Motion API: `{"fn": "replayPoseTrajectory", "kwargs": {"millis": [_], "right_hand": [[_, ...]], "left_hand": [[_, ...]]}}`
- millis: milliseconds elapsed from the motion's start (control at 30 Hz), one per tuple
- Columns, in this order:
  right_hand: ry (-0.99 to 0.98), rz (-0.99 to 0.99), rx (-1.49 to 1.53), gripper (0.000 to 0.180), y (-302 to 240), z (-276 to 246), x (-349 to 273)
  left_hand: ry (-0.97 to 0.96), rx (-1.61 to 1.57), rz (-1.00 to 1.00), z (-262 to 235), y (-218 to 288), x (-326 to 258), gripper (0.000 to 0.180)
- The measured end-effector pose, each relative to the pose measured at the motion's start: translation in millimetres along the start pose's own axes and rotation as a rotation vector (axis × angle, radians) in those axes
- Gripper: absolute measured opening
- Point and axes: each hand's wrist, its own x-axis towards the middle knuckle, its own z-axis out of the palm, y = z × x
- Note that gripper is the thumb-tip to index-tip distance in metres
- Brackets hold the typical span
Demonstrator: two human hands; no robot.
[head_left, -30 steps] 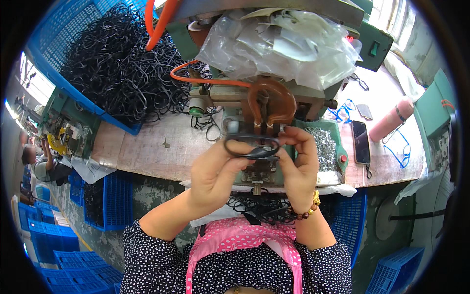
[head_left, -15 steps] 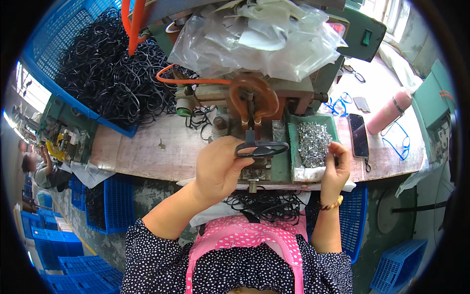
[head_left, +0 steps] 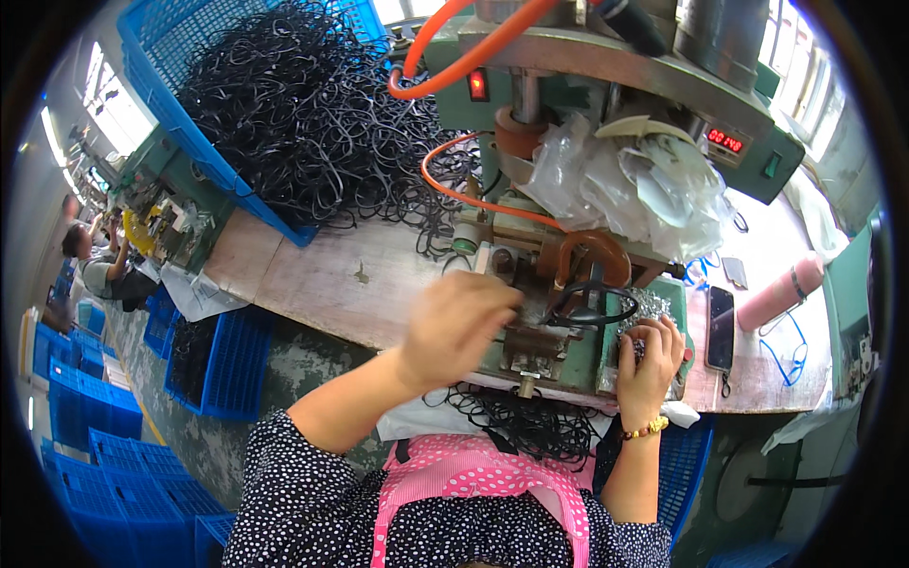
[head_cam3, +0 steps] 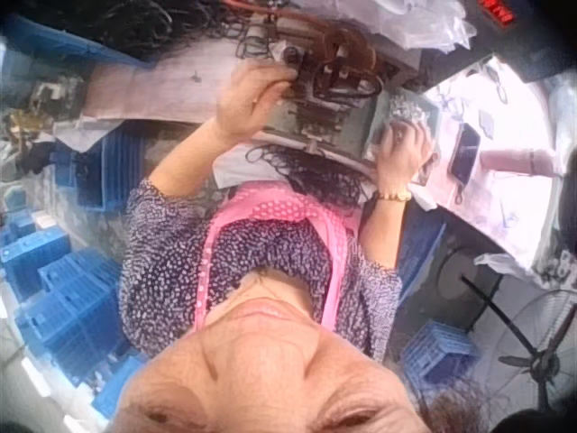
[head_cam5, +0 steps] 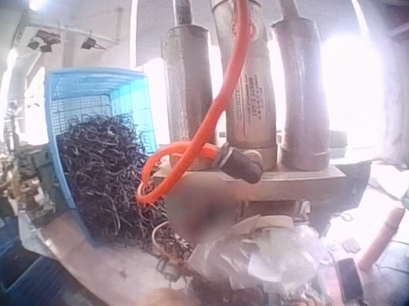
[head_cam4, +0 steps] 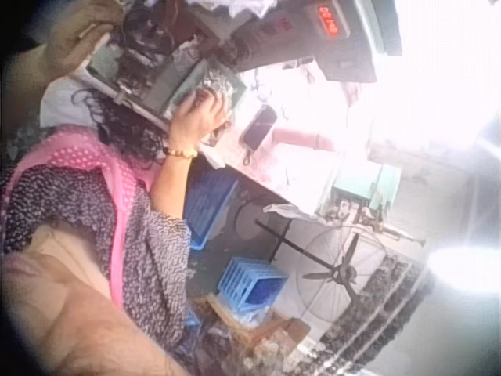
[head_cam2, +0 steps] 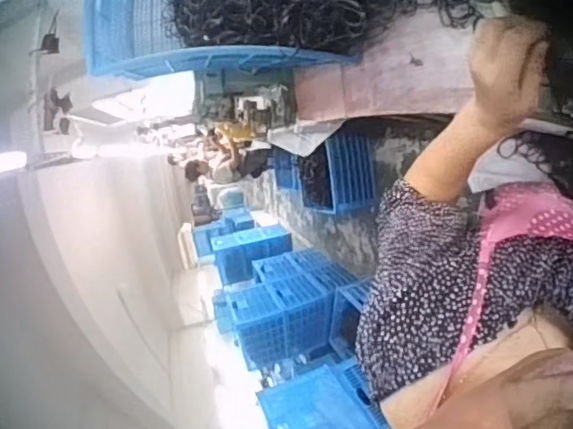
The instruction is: The person repeatedly picks a black cable from a blue bin, places it into a press machine, and attaches a small metal connector to the cable end. The person then removes the assembled cable and places it on the table, repeating the process throughout the clip.
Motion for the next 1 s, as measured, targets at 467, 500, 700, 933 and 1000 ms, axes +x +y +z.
{"fn": "replayPoseTrajectory", "kwargs": {"millis": [467,500,700,933,1000], "right_hand": [[0.134,0.063,0.089,0.005,5,6,-7],[0.152,0.093,0.113,0.005,6,7,-8],[0.224,0.089,0.187,0.005,9,10,-15],[0.249,-0.012,0.226,0.009,9,6,-12],[0.224,0.011,0.277,0.01,10,4,-12]], "left_hand": [[-0.04,1.058,-0.251,-136,-235,65,0.034],[-0.107,1.138,-0.23,-141,-241,67,0.036],[-0.121,1.194,-0.041,-159,-232,73,0.012],[0.257,0.79,-0.236,-163,-164,57,0.012],[0.36,0.439,-0.342,-144,-141,43,0.013]]}}
